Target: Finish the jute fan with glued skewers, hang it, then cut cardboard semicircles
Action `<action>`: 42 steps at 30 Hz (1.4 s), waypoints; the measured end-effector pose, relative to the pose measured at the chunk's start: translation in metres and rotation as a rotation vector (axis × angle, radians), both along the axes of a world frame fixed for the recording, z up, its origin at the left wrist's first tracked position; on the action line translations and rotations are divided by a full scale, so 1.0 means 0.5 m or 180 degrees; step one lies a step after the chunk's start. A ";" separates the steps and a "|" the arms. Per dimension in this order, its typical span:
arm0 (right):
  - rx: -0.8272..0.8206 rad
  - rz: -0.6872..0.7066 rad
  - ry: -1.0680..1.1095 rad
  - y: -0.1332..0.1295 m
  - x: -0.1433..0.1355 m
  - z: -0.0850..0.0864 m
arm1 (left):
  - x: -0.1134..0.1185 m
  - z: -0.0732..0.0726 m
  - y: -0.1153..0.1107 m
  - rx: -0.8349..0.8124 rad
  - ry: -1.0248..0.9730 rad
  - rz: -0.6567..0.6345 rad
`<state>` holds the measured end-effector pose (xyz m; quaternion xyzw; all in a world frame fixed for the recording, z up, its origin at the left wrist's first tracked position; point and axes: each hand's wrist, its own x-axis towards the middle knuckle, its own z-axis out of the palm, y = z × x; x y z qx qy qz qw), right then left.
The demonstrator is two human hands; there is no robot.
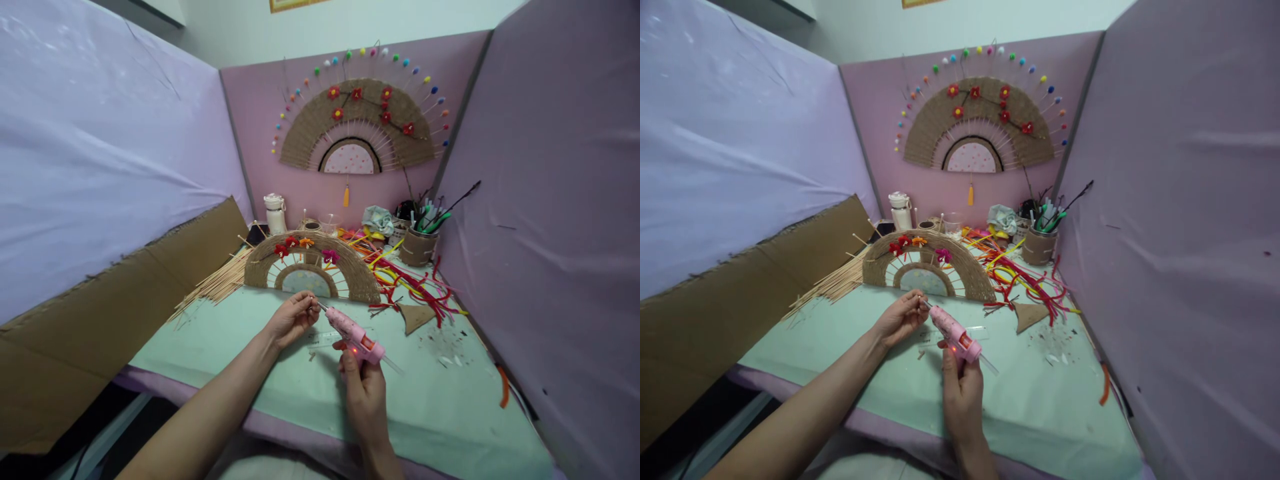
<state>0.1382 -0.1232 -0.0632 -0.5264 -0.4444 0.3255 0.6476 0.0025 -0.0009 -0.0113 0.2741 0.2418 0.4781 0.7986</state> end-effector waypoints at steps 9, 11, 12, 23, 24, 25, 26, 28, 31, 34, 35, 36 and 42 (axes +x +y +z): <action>0.0008 -0.0030 -0.0021 -0.001 0.000 0.007 | 0.001 0.001 -0.002 0.0061 0.0035 -0.0037; 0.0010 -0.0041 -0.0028 -0.002 0.000 0.009 | 0.001 0.004 -0.003 0.0087 0.0043 -0.0048; 0.0010 -0.0040 -0.0033 -0.002 0.000 0.009 | 0.001 0.005 -0.003 0.0102 0.0039 -0.0052; 0.0054 -0.0010 -0.0013 -0.001 0.000 0.004 | 0.000 0.000 0.000 0.0012 -0.0060 -0.0070; 0.0062 -0.0019 -0.0007 -0.001 -0.001 0.005 | 0.001 -0.001 0.000 0.0015 -0.0064 -0.0070; 0.0064 -0.0025 -0.0004 -0.001 -0.001 0.007 | 0.001 -0.001 0.000 0.0020 -0.0058 -0.0074; 0.0068 -0.0033 -0.0005 -0.001 -0.001 0.008 | 0.002 -0.002 0.000 0.0029 -0.0046 -0.0079; 0.0058 -0.0040 -0.0038 -0.002 -0.002 0.009 | 0.003 -0.002 -0.001 0.0063 -0.0004 -0.0104; 0.0023 -0.0046 -0.0087 -0.002 -0.002 0.008 | 0.006 -0.001 -0.002 0.0121 0.0079 -0.0119; 0.0039 -0.0047 -0.0142 -0.003 -0.001 0.006 | 0.008 0.001 -0.003 0.0155 0.0143 -0.0108; 0.0041 -0.0040 -0.0162 -0.003 -0.001 0.005 | 0.009 0.001 -0.003 0.0175 0.0157 -0.0107; 0.0040 -0.0035 -0.0181 -0.003 -0.001 0.005 | 0.010 0.002 -0.003 0.0202 0.0176 -0.0110; 0.0007 -0.0044 -0.0213 -0.004 0.000 0.009 | 0.011 0.003 -0.005 0.0280 0.0248 -0.0010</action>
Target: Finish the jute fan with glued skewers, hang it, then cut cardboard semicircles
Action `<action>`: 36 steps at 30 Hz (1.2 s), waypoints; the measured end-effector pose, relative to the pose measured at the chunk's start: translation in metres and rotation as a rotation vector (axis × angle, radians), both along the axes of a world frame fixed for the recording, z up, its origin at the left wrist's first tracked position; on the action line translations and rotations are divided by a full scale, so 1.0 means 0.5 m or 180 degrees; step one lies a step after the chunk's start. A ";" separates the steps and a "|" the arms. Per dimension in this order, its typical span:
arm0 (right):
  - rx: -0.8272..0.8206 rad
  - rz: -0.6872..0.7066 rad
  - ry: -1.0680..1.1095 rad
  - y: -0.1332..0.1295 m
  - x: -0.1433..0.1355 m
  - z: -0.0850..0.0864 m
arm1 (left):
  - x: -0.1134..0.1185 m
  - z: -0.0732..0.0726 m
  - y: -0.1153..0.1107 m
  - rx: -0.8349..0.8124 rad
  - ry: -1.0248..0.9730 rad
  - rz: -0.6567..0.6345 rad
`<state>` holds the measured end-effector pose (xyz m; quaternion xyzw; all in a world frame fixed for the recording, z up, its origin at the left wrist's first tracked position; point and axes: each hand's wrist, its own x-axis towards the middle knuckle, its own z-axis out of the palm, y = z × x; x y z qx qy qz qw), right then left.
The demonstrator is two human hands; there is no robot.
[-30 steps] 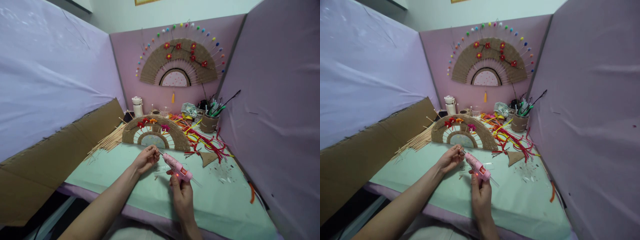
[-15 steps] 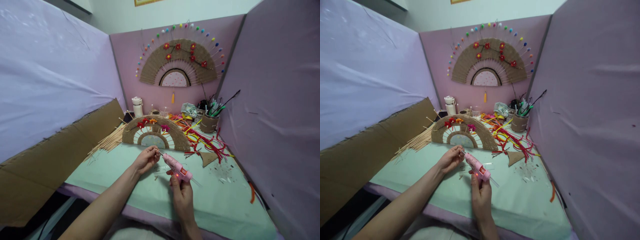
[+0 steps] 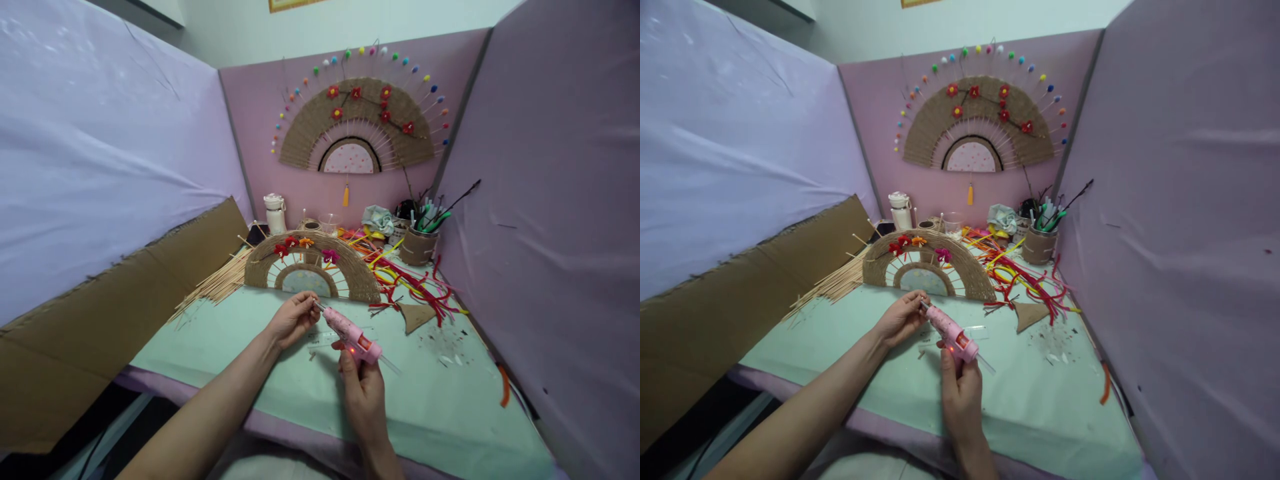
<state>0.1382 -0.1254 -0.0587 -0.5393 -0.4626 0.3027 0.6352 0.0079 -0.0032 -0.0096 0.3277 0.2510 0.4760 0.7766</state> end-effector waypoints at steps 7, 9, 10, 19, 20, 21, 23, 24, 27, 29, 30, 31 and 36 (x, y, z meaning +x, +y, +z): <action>0.0032 0.0015 0.0017 0.002 0.000 -0.002 | 0.000 0.002 0.000 -0.0082 -0.0019 0.0049; 0.0029 0.0040 0.0034 0.002 0.000 -0.003 | 0.000 0.001 0.001 -0.0100 -0.0045 0.0041; 0.0024 0.0044 0.0044 0.002 0.000 -0.004 | 0.000 0.001 0.001 -0.0104 -0.0058 0.0032; 0.0042 -0.0009 -0.0032 0.001 -0.001 -0.001 | 0.000 -0.006 0.004 0.0053 -0.0048 -0.0045; 0.0052 -0.0020 -0.0046 0.001 -0.002 0.000 | 0.001 -0.006 0.003 0.0080 -0.0032 -0.0047; 0.0065 -0.0026 -0.0064 0.001 -0.003 0.001 | 0.001 -0.005 0.003 0.0106 -0.0009 -0.0048; 0.0091 -0.0041 -0.0103 0.001 -0.005 0.001 | 0.002 -0.005 0.002 0.0149 0.0043 -0.0046; 0.0108 -0.0051 -0.0119 0.001 -0.006 0.001 | 0.002 -0.004 0.001 0.0162 0.0069 -0.0050; 0.0135 -0.0050 -0.0154 0.001 -0.006 0.000 | 0.002 -0.004 0.001 0.0173 0.0132 -0.0049; 0.0124 -0.0056 -0.0186 0.002 -0.006 -0.001 | 0.000 -0.005 0.001 0.0172 0.0177 -0.0038; 0.0111 -0.0072 -0.0206 0.002 -0.006 -0.001 | 0.000 -0.005 0.001 0.0172 0.0200 -0.0030; 0.0098 -0.0092 -0.0229 0.002 -0.006 -0.001 | -0.001 -0.006 0.002 0.0172 0.0221 -0.0020; 0.0094 -0.0098 -0.0344 0.003 -0.005 0.002 | -0.001 -0.010 0.003 0.0180 0.0303 0.0004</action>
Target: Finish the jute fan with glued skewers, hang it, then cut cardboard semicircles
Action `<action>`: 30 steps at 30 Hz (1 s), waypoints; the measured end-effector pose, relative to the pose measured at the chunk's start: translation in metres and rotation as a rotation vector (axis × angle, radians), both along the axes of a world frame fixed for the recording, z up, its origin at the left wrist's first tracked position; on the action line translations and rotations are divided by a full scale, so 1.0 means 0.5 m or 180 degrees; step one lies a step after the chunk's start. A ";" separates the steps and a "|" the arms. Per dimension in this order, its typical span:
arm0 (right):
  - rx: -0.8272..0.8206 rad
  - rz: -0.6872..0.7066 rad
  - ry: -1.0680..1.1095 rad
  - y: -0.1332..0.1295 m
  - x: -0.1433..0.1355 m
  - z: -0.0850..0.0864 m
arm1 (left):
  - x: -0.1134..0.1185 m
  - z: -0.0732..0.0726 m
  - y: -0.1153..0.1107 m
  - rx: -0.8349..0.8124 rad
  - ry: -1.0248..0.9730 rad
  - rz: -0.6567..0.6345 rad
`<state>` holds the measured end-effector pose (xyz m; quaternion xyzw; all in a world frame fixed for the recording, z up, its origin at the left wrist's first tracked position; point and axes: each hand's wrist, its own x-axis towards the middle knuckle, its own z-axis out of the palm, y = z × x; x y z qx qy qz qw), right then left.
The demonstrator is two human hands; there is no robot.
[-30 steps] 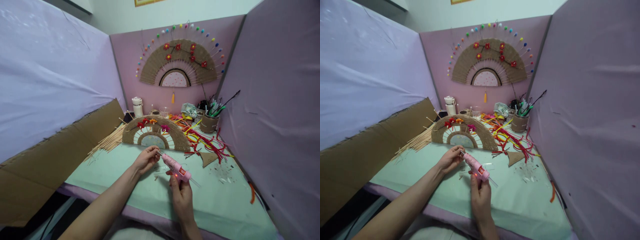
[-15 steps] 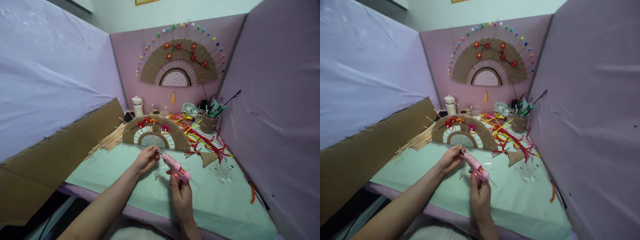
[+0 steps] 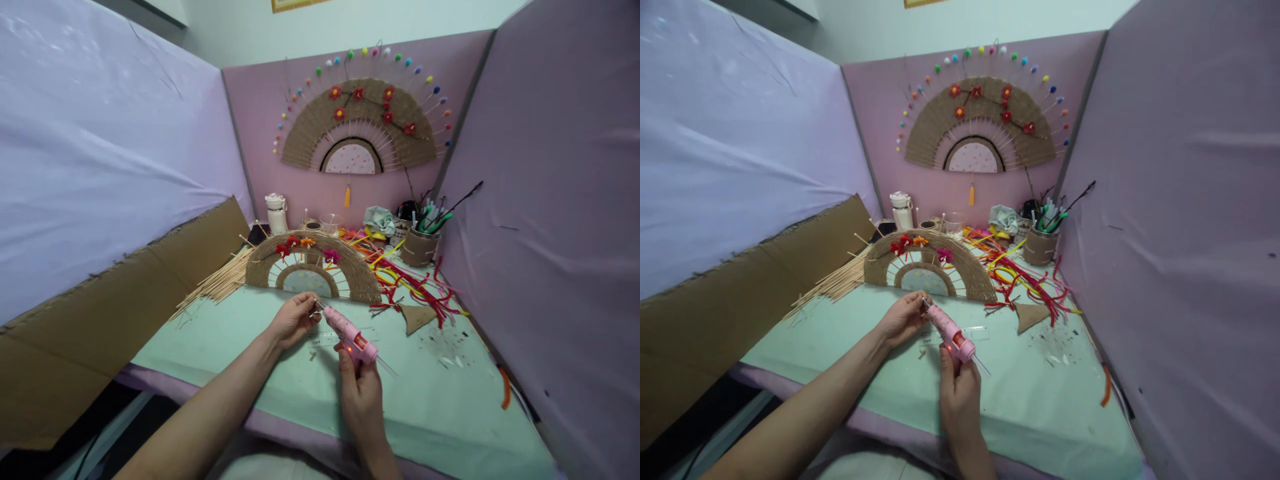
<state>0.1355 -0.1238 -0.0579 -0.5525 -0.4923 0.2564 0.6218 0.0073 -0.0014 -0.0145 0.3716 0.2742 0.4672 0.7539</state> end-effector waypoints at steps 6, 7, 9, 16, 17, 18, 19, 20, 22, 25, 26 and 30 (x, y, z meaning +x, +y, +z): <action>0.0031 0.0038 0.0000 0.001 -0.001 -0.008 | 0.002 -0.002 -0.001 0.0018 0.0017 -0.0001; 0.0020 0.0035 -0.0001 0.001 -0.001 -0.010 | 0.002 -0.002 -0.001 0.0020 0.0015 -0.0001; -0.0002 0.0010 -0.0011 0.001 -0.001 -0.013 | 0.001 -0.003 0.000 0.0036 0.0015 -0.0012; 0.0006 -0.0045 -0.0058 0.002 0.001 -0.014 | -0.001 -0.005 0.001 0.0076 0.0023 -0.0037; 0.0008 -0.0043 -0.0056 0.002 0.001 -0.013 | -0.001 -0.004 0.000 0.0073 0.0022 -0.0038; 0.0005 -0.0047 -0.0046 0.002 0.000 -0.013 | -0.001 -0.004 0.000 0.0070 0.0023 -0.0035; -0.0005 -0.0058 -0.0034 0.002 0.000 -0.012 | -0.001 -0.003 0.000 0.0062 0.0026 -0.0030; -0.0014 -0.0074 -0.0025 0.002 0.000 -0.011 | -0.001 -0.002 -0.001 0.0051 0.0030 -0.0023; -0.0011 -0.0100 -0.0035 0.001 -0.001 -0.009 | -0.001 -0.001 -0.001 0.0029 0.0035 -0.0014; -0.0009 -0.0103 -0.0066 0.001 -0.002 -0.007 | -0.001 0.001 -0.002 0.0034 0.0050 -0.0029; -0.0017 -0.0104 -0.0063 0.000 -0.002 -0.006 | 0.000 0.001 -0.003 0.0040 0.0053 -0.0033; -0.0045 -0.0104 -0.0043 -0.001 -0.002 -0.008 | 0.001 0.004 -0.005 0.0015 0.0056 0.0002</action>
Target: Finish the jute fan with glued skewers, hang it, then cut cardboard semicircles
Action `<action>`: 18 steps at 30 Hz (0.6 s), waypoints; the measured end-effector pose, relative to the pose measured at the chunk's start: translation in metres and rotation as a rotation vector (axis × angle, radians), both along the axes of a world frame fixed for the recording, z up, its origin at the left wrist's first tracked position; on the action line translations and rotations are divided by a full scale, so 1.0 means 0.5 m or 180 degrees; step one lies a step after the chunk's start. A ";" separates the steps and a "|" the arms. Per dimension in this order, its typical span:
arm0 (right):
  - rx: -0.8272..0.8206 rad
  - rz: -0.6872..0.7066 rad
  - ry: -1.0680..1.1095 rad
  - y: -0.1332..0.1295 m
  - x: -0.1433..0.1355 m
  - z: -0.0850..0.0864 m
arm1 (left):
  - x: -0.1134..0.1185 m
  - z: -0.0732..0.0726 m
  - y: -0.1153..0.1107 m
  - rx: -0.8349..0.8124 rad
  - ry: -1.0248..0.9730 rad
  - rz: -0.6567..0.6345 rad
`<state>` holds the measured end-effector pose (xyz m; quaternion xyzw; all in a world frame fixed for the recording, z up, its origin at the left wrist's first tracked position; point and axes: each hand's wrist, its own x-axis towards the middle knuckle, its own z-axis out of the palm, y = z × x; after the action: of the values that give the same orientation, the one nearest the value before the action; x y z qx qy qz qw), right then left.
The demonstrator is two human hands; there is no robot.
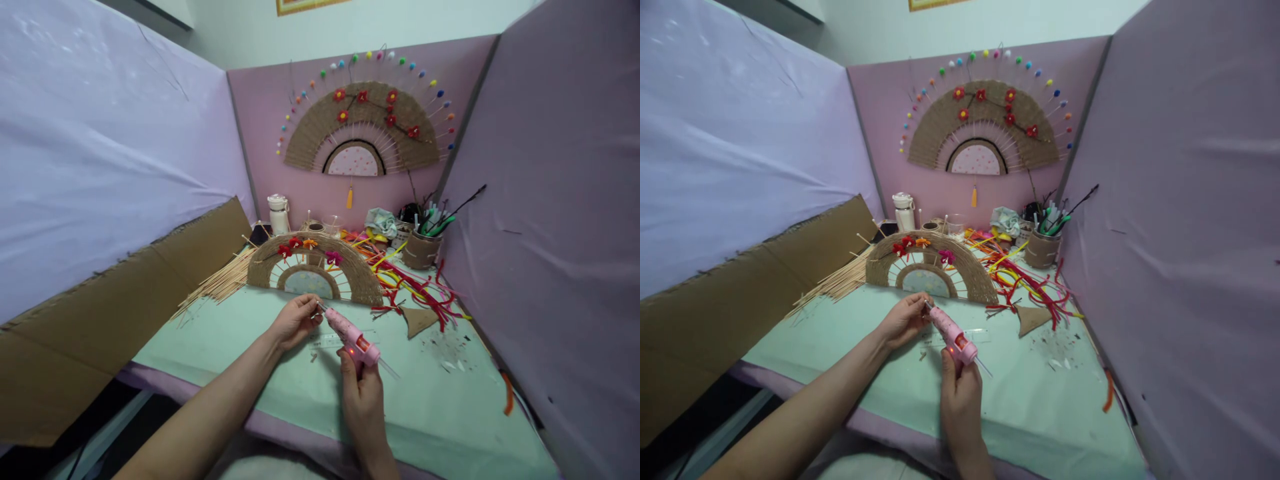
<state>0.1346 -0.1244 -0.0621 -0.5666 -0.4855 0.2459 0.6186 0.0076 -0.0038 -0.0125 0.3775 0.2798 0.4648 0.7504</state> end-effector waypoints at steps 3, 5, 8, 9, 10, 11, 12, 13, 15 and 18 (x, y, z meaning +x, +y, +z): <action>-0.0020 -0.0010 0.0015 0.001 0.000 -0.003 | 0.000 0.002 -0.002 -0.0003 0.0012 0.0007; -0.0022 -0.0024 0.0018 0.002 0.000 -0.004 | 0.001 0.003 -0.003 -0.0001 0.0018 0.0017; 0.0012 -0.0043 0.0002 0.004 0.001 -0.002 | 0.002 0.005 -0.003 -0.0020 0.0029 0.0035; 0.0029 -0.0034 -0.0006 0.004 0.001 -0.001 | 0.003 0.006 -0.003 -0.0027 0.0032 0.0041; 0.0044 -0.0027 -0.0015 0.004 0.001 0.000 | 0.003 0.006 -0.003 -0.0032 0.0034 0.0045; 0.0054 -0.0025 -0.0023 0.003 0.001 0.002 | 0.003 0.006 -0.003 -0.0037 0.0037 0.0046; 0.0059 -0.0022 -0.0029 0.002 0.001 0.003 | 0.003 0.006 -0.003 -0.0039 0.0036 0.0051; 0.0058 -0.0026 -0.0028 0.002 0.001 0.004 | 0.003 0.007 -0.003 -0.0042 0.0033 0.0056; 0.0042 -0.0026 -0.0008 0.001 0.001 0.004 | 0.002 0.007 -0.003 -0.0051 0.0030 0.0058; 0.0025 -0.0016 0.0035 0.002 0.000 0.002 | 0.001 0.006 -0.003 -0.0042 0.0049 0.0051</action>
<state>0.1348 -0.1235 -0.0608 -0.5640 -0.4817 0.2456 0.6242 0.0083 -0.0052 -0.0093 0.3738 0.2916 0.4660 0.7470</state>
